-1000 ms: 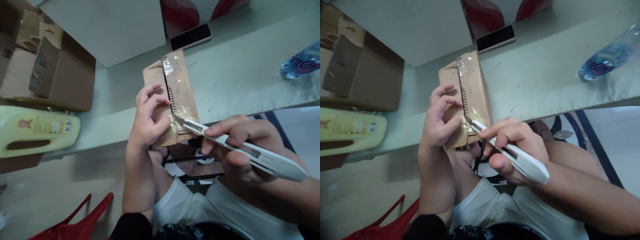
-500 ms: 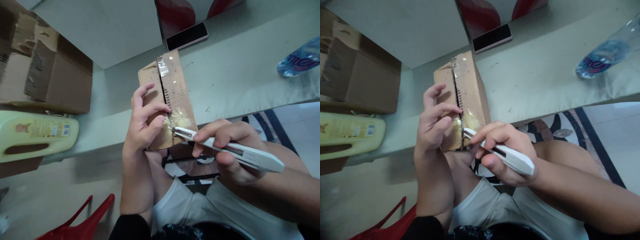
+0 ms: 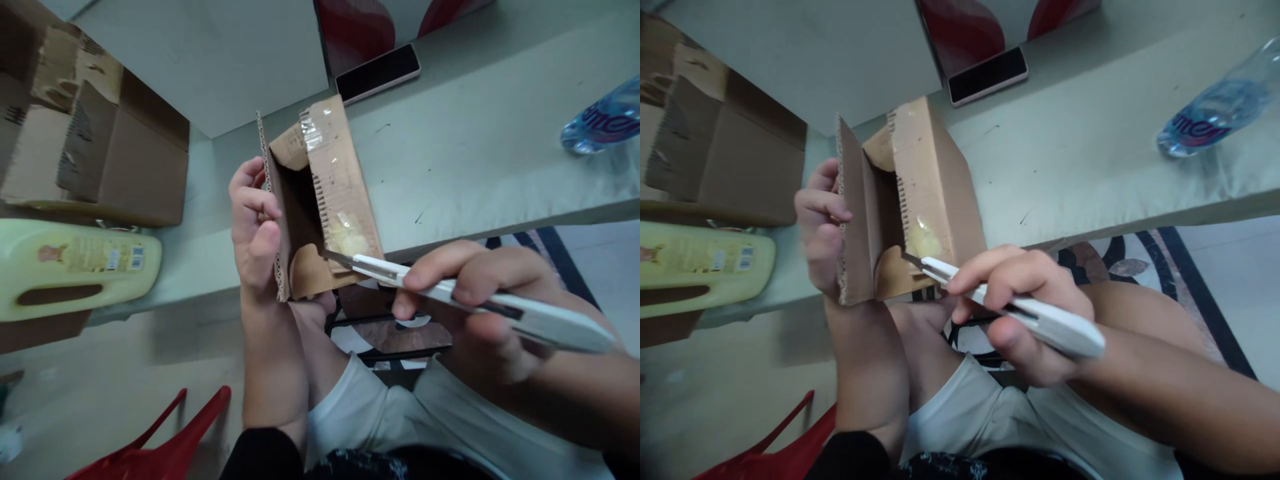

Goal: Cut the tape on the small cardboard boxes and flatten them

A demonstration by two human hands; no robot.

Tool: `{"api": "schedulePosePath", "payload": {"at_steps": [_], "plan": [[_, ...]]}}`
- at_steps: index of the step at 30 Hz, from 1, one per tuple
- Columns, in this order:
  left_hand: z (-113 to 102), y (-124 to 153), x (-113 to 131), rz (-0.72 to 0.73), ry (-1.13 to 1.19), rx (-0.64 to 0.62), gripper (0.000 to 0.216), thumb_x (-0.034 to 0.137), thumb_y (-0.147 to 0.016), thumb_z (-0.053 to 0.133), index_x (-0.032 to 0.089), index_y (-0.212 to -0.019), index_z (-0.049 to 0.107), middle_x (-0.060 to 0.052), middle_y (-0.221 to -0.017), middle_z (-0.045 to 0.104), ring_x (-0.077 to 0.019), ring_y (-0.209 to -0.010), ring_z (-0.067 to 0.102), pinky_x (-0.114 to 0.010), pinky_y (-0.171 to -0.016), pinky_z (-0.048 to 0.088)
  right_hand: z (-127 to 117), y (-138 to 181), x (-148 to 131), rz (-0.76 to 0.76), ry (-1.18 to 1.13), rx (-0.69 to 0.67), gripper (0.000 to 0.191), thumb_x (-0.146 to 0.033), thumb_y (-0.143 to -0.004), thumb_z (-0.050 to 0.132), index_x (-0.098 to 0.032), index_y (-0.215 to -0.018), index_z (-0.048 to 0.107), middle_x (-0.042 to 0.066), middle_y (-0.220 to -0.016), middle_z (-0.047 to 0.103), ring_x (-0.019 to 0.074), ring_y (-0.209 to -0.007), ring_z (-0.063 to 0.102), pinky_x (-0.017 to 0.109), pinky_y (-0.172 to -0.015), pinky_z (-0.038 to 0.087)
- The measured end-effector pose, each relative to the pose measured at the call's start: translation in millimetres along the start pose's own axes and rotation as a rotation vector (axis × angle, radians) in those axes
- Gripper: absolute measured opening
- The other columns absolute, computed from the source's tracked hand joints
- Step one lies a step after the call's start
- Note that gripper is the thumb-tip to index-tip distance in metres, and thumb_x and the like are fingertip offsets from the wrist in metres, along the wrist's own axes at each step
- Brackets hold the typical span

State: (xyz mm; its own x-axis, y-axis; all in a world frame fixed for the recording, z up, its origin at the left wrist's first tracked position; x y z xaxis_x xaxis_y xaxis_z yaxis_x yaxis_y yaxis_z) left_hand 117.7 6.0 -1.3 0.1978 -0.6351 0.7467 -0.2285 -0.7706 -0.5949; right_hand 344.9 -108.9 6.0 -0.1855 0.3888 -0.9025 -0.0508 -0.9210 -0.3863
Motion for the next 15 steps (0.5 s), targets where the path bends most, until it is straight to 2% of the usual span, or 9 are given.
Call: {"api": "schedulePosePath", "payload": {"at_steps": [3, 6, 10, 15], "plan": [[-1, 1, -5, 0.004, -0.028, -0.039, 0.041, 0.067, -0.084, 0.055, 0.026, -0.089, 0.051, 0.008, -0.145, 0.050, -0.0356, -0.146, 0.041, -0.067, -0.118, 0.036, -5, -11, -2, 0.000, -0.220, 0.009, 0.013, -0.037, -0.094, 0.063, -0.027, -0.095, 0.056, 0.001, -0.097, 0.072, 0.0123, -0.058, 0.069, 0.028, -0.052, 0.062], [2, 2, -2, -0.037, 0.006, 0.014, 0.040, 0.066, -0.085, 0.054, 0.027, -0.089, 0.053, 0.007, -0.143, 0.051, -0.0347, -0.147, 0.040, -0.066, -0.118, 0.037, -15, -24, 3, 0.102, -0.319, 0.009, 0.015, -0.038, -0.096, 0.063, -0.026, -0.094, 0.055, 0.000, -0.096, 0.072, 0.0128, -0.060, 0.070, 0.028, -0.054, 0.062], [8, 2, 7, -0.065, 0.005, 0.027, 0.040, 0.067, -0.084, 0.054, 0.027, -0.090, 0.054, 0.005, -0.142, 0.051, -0.0350, -0.147, 0.039, -0.064, -0.120, 0.036, -25, -36, 12, 0.194, -0.314, 0.043, 0.022, -0.043, -0.095, 0.065, -0.026, -0.091, 0.052, -0.003, -0.095, 0.071, 0.0113, -0.061, 0.070, 0.027, -0.057, 0.063], [10, 1, 6, -0.040, -0.008, -0.030, 0.041, 0.066, -0.085, 0.054, 0.026, -0.088, 0.050, 0.003, -0.143, 0.049, -0.0327, -0.146, 0.039, -0.060, -0.120, 0.037, -23, -36, 13, 0.080, -0.185, 0.149, 0.022, -0.042, -0.095, 0.064, -0.026, -0.089, 0.050, -0.002, -0.096, 0.071, 0.0113, -0.061, 0.070, 0.026, -0.057, 0.062]]}}
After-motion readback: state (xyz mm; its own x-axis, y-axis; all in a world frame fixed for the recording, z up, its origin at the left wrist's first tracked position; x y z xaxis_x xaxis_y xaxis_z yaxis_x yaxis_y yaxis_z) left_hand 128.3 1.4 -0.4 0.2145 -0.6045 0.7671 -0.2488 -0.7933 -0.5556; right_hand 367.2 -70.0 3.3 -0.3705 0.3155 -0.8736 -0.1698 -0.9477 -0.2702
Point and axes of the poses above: each hand's wrist, its own y-axis away from the middle knuckle, its own z-axis out of the palm, x = y × z, the point moved 2 cm from there along -y, towards the middle knuckle
